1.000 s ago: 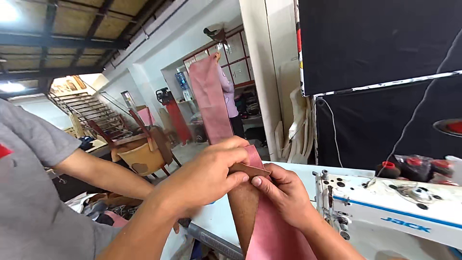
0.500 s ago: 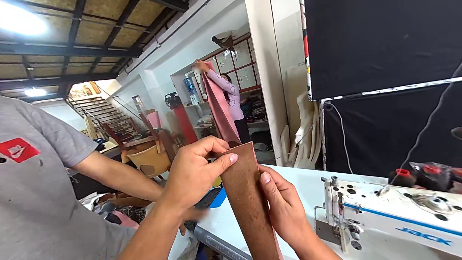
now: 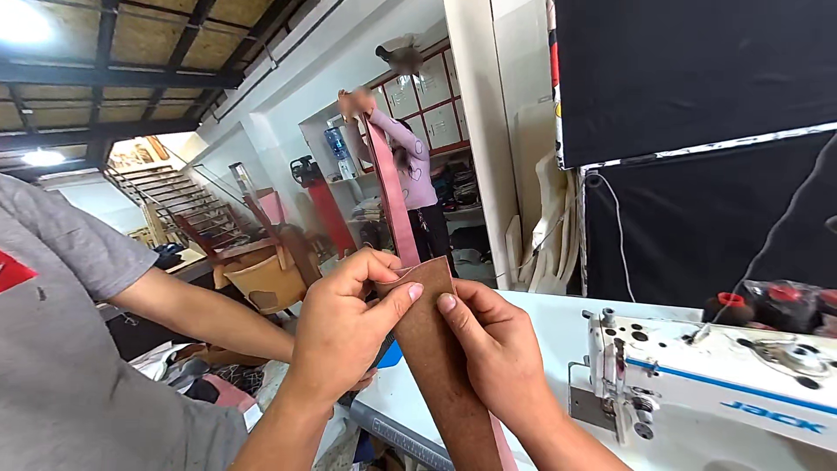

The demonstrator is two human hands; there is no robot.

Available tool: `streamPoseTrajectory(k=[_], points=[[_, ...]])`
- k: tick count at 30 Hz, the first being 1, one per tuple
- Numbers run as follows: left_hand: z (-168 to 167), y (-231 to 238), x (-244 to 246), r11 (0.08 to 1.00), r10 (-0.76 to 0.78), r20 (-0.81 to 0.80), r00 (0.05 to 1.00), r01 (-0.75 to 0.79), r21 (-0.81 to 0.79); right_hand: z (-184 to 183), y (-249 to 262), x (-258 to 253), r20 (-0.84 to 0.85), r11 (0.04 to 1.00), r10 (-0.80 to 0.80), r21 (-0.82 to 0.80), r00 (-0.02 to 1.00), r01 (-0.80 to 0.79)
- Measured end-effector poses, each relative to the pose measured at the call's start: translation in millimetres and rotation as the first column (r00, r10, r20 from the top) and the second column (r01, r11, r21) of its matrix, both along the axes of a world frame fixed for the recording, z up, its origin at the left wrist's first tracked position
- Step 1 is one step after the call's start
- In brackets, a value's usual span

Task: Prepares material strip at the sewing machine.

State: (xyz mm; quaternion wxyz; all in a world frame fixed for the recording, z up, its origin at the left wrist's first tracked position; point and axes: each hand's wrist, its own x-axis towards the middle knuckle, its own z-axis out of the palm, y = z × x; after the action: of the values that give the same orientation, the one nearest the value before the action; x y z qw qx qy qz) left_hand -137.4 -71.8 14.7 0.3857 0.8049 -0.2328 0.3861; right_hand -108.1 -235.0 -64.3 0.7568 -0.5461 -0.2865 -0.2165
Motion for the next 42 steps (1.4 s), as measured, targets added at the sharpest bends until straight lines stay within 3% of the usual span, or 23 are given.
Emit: streamPoseTrajectory(k=[4,11,14,18,24,33,39,42], points=[[2,-1,-3,1.000,-0.018,-0.032,0.999,0.018,-0.023,1,2,-1,0.032,1.000,-0.023,0.006,0.999,0.023],[17,-8,-3,0.994,-0.103,-0.262,0.960,0.092,-0.054,-2,5,-4,0.100,0.996,-0.066,-0.051,0.993,0.071],[15,-12,-3,0.981,-0.156,-0.247,0.956,0.119,-0.155,-9,3,-7,0.070,0.996,-0.056,-0.069,0.996,0.061],[11,-9,-1,0.978,-0.108,-0.208,0.972,0.067,-0.198,-32,0,-11,0.053,0.996,-0.030,-0.088,0.998,0.035],[11,-7,6,0.968,-0.132,-0.170,0.977,0.090,-0.236,-59,6,-20,0.101,0.997,-0.078,-0.002,0.992,0.078],[14,3,8,0.973,-0.077,-0.151,0.986,0.041,-0.225,-73,2,-27,0.037,0.987,-0.089,-0.132,0.995,0.093],[13,6,12,0.975,-0.049,-0.165,0.985,0.011,-0.222,-79,5,-35,0.146,0.961,-0.151,-0.212,0.978,0.180],[13,6,15,0.973,-0.029,-0.179,0.983,-0.014,-0.231,-81,8,-38,0.068,0.957,-0.169,-0.228,0.983,0.180]])
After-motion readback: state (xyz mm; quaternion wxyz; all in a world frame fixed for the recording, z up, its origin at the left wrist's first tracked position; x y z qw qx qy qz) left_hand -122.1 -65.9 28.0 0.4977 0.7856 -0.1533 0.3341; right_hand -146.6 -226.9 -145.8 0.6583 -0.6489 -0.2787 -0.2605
